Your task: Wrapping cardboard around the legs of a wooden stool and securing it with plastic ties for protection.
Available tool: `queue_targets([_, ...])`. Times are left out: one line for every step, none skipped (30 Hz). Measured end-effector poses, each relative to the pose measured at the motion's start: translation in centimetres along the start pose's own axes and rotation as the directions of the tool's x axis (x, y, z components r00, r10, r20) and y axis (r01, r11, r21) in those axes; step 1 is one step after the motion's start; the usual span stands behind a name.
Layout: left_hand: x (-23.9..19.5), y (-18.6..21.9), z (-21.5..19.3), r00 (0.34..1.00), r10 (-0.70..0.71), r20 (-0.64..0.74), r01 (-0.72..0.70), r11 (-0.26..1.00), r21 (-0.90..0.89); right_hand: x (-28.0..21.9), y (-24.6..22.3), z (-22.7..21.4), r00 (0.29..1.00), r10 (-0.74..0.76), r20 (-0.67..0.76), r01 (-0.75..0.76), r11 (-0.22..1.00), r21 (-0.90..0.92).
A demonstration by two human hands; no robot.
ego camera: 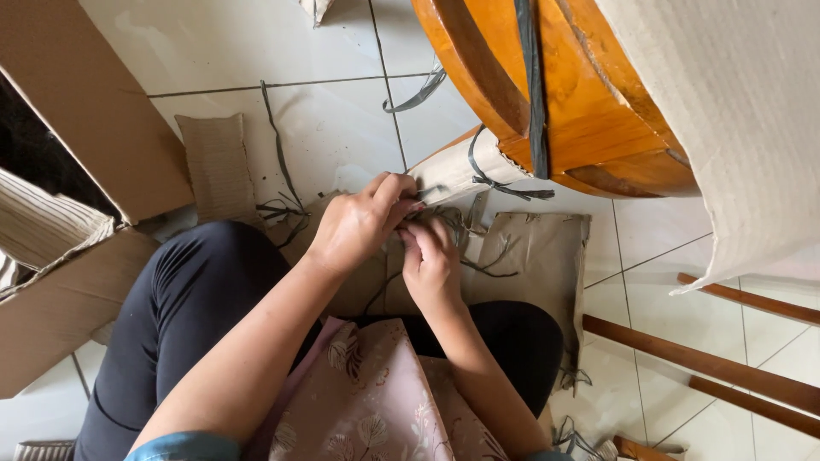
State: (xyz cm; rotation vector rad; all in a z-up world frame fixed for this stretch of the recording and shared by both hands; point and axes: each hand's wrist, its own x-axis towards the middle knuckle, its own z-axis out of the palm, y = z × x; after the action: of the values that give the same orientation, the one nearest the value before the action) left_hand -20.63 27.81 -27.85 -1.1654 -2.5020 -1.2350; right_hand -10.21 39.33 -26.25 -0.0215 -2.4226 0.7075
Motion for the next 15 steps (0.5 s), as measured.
queue_targets([0.2,0.4,-0.4,1.0,-0.001,0.001,0.001,1.0,-0.001,-0.1,0.4,-0.4,1.0,0.001,0.001,-0.001,1.0,0.0])
queue_targets([0.3,0.7,-1.0,1.0,-0.01,-0.023,0.011,1.0,0.007,-0.3,0.7,-0.6,0.996,0.057,0.068,-0.057,0.998,-0.003])
queue_targets([0.4,1.0,-1.5,0.999,-0.02,-0.046,0.02,1.0,0.015,-0.4,1.0,-0.9,0.984,0.113,0.135,-0.113,0.994,-0.009])
queue_targets([0.3,0.9,-2.0,0.999,-0.023,-0.046,0.024,1.0,0.018,-0.3,0.8,-1.2,0.984,0.112,0.137,-0.112,0.994,-0.006])
queue_targets([0.3,0.8,-2.4,0.996,-0.081,-0.034,0.08,0.996,-0.033,-0.2,0.6,-1.5,0.972,0.149,0.184,-0.157,0.987,0.029])
queue_targets([0.4,0.8,-2.8,0.991,-0.135,-0.022,0.132,0.988,-0.085,0.1,0.5,-2.0,0.956,0.182,0.229,-0.2,0.978,0.059])
queue_targets([-0.5,0.2,-1.8,0.991,-0.133,-0.025,0.131,0.988,-0.085,-0.2,1.2,-2.0,0.957,0.18,0.228,-0.197,0.979,0.058])
queue_targets([-1.3,-0.5,-0.8,0.915,-0.366,0.169,0.387,0.914,-0.12,-0.5,2.0,-2.0,0.943,0.216,0.251,-0.255,0.958,0.132])
queue_targets([-2.2,-1.1,0.3,0.753,-0.552,0.358,0.619,0.779,-0.102,-0.8,2.7,-2.1,0.928,0.25,0.277,-0.311,0.929,0.203])
queue_targets([-2.7,0.3,0.9,0.752,-0.553,0.358,0.62,0.778,-0.1,-1.2,3.1,-1.9,0.928,0.249,0.278,-0.311,0.928,0.204])
queue_targets([-3.2,1.6,1.6,0.581,-0.623,0.523,0.811,0.391,-0.436,-1.6,3.5,-1.8,0.909,0.296,0.293,-0.375,0.888,0.265])
queue_targets([-3.7,2.9,2.2,0.433,-0.558,0.708,0.796,-0.133,-0.591,-2.0,3.9,-1.5,0.888,0.339,0.313,-0.435,0.84,0.325])
queue_targets([-3.9,3.4,2.9,0.432,-0.561,0.706,0.795,-0.133,-0.592,-1.9,3.4,-1.6,0.887,0.337,0.315,-0.435,0.839,0.328])
queue_targets([-4.1,4.0,3.6,0.42,-0.622,0.661,0.706,-0.234,-0.669,-1.8,2.8,-1.8,0.864,0.392,0.316,-0.493,0.784,0.377])
queue_targets([-4.3,4.6,4.3,0.396,-0.681,0.616,0.596,-0.32,-0.736,-1.8,2.3,-2.0,0.836,0.445,0.321,-0.547,0.722,0.424])
